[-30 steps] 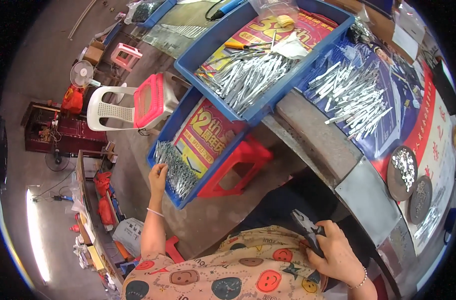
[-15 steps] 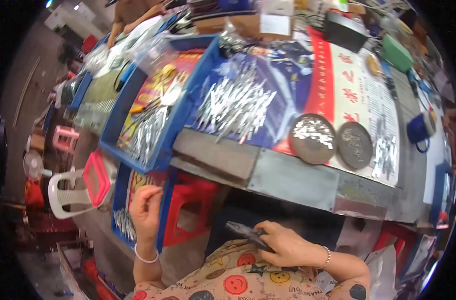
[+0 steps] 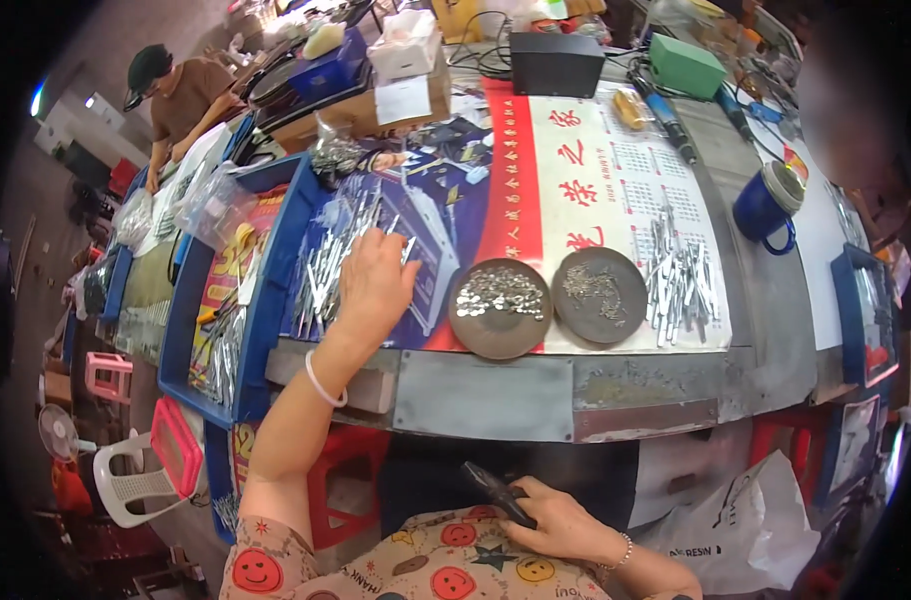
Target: Assembling small metal components using pliers at a workshop workbench.
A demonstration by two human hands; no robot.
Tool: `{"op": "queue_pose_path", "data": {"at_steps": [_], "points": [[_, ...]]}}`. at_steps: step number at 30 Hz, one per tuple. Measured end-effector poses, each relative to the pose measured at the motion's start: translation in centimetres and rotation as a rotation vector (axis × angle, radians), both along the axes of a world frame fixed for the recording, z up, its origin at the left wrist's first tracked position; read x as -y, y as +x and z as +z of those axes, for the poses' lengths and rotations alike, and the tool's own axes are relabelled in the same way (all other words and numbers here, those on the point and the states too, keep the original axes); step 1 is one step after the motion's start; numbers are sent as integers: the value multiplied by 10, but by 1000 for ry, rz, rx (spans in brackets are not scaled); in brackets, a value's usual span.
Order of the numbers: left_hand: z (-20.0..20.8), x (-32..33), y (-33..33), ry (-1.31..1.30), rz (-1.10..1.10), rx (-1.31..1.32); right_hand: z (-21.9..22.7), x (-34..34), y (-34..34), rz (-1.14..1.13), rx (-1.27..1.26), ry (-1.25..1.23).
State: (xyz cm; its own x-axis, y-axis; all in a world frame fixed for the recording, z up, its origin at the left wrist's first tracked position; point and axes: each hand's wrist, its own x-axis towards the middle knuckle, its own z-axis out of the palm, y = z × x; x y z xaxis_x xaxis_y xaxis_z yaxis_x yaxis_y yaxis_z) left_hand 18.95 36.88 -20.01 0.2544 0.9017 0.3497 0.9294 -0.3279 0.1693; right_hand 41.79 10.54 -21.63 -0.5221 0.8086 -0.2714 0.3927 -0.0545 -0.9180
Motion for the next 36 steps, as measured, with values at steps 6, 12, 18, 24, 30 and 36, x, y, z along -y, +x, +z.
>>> {"op": "queue_pose_path", "data": {"at_steps": [6, 12, 18, 24, 30, 36], "points": [[-18, -33, 6, 35, -13, -181, -5, -9, 8, 49, 33, 68], [21, -12, -4, 112, -163, 309, 0, -19, 9, 73, 3, 63], [61, 55, -30, -104, -152, 1028, 0, -21, -3, 51, -64, 129], [9, 105, -52, -117, -375, 1230, 17, -34, -25, 104, -69, 78], [-27, 128, -55, -161, -381, 1334, 37, -58, -46, 46, -38, 271], [-32, 126, -61, -166, -446, 1370, 61, -83, -67, -8, 53, 242]]}}
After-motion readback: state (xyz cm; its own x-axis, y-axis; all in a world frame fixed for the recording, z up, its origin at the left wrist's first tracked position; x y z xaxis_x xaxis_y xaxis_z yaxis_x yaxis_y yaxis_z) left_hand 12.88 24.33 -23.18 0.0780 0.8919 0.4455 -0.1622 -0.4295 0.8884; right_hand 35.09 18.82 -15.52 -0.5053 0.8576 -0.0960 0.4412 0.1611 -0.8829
